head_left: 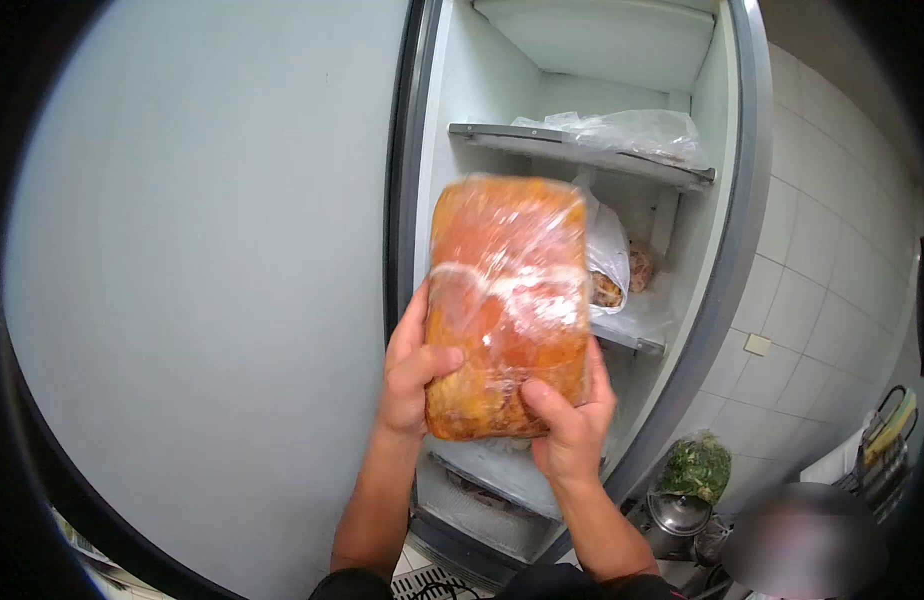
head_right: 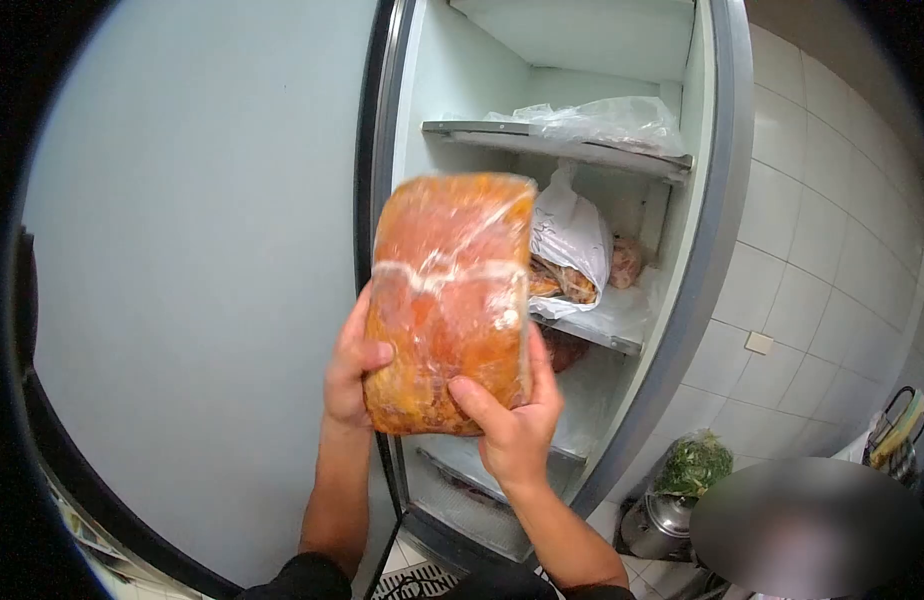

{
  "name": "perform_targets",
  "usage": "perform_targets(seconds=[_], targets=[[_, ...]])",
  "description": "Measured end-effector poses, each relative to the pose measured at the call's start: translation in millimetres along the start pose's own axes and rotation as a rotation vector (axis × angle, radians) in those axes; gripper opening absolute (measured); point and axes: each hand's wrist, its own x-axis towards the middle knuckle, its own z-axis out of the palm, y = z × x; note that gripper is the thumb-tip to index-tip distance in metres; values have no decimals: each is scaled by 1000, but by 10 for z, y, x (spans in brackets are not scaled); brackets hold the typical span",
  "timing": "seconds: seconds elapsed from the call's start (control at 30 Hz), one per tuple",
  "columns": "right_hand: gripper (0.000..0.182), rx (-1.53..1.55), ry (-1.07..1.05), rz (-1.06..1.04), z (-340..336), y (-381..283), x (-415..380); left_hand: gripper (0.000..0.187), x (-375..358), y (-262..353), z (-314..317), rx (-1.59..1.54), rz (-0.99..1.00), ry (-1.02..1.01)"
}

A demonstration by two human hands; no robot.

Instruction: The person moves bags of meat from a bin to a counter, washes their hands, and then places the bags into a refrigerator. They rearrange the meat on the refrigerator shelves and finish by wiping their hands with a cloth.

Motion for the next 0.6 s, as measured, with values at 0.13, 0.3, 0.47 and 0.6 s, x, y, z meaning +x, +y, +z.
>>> perform_targets(seconds=[0.13,0.3,0.47,0.6], targets=[[79,33,55,-267,282,-251,155,74,424,243,277,64,27,-195],[77,112,41,-426,590,-579,1027,58,1533,585,562,352,-129,-232],[41,58,221,-328,1005,-861,3272,40,2563,434,359,262,200,328],[57,-651,53,2,652,-1133,3951,29,1949,-319,-322,594,64,290]])
